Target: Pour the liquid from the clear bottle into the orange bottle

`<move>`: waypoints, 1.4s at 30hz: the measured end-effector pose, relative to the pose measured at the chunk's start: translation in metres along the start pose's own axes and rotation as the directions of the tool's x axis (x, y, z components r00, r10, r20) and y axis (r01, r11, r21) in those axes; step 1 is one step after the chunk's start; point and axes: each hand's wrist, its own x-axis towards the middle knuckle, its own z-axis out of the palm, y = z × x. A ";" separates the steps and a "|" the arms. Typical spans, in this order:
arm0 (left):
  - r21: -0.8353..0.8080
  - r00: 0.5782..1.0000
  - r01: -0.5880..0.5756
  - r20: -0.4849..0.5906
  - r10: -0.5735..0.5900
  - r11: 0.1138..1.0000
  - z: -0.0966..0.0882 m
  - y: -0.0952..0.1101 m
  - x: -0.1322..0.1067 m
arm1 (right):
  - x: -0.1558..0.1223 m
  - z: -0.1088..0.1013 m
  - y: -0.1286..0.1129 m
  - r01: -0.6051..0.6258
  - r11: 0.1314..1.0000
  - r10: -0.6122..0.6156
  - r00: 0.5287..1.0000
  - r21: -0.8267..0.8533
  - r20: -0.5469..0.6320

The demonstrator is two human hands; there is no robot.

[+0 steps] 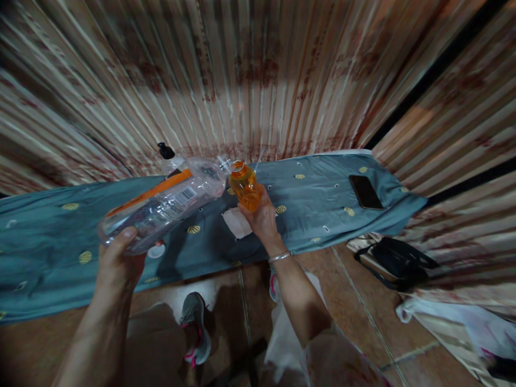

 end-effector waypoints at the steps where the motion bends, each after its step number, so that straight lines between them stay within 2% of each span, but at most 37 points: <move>1: -0.001 1.000 -0.001 0.002 0.001 1.000 0.000 0.000 0.000 | 0.000 0.000 0.000 -0.002 1.000 0.002 1.000 0.002 -0.001; 5: -0.009 1.000 0.011 0.001 -0.011 1.000 -0.002 -0.001 0.002 | 0.001 0.000 0.001 0.001 1.000 -0.001 1.000 0.018 -0.016; 11: 0.026 0.998 -0.053 0.047 0.052 0.998 -0.002 -0.001 0.002 | 0.001 -0.001 -0.002 0.010 1.000 -0.010 1.000 0.020 -0.007; 19: 0.061 0.997 -0.004 0.072 0.000 0.998 -0.004 0.006 -0.001 | 0.000 0.000 -0.004 -0.016 1.000 0.017 1.000 0.012 -0.025; 27: 0.007 1.000 -0.012 0.014 0.012 1.000 0.001 0.000 -0.001 | 0.000 0.001 -0.002 -0.018 1.000 0.018 1.000 0.013 -0.023; 36: 0.051 0.997 -0.013 0.071 0.010 0.999 -0.002 0.002 -0.001 | 0.000 -0.003 -0.005 -0.007 1.000 0.007 1.000 0.016 -0.010; 42: 0.042 0.998 -0.028 0.063 0.025 0.999 -0.005 0.000 0.000 | 0.001 -0.003 -0.005 0.000 1.000 0.000 1.000 0.020 -0.003</move>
